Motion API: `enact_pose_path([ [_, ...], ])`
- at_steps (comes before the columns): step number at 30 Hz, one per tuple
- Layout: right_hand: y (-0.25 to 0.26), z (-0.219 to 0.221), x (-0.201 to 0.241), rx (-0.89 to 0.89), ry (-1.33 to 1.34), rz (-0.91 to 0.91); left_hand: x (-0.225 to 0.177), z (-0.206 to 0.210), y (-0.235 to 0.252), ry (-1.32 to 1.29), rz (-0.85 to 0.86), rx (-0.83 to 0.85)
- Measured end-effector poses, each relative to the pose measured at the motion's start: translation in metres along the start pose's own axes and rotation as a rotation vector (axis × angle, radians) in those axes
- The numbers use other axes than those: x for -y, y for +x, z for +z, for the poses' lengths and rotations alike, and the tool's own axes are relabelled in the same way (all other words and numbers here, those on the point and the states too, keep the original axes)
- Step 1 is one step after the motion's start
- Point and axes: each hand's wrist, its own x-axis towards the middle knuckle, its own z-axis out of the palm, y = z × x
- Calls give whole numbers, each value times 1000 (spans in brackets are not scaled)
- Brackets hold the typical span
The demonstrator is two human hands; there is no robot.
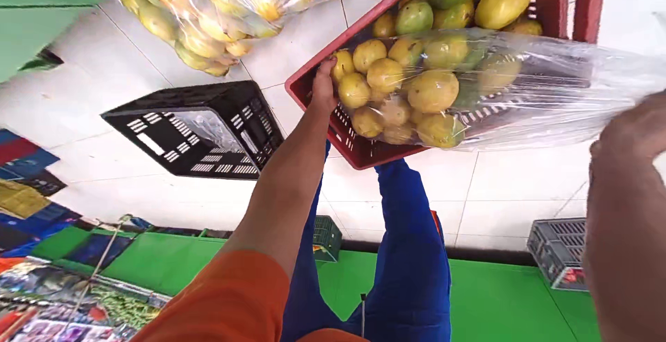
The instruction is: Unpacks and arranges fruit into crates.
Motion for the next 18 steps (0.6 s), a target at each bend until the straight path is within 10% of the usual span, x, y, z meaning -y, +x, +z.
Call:
enact_pose_path([
  [7,-98,39,103,196,438,110,6,-9,-39,220,183,-361],
  [18,-157,23,142,172,553,386,-29,-43,-180,366,276,-179],
])
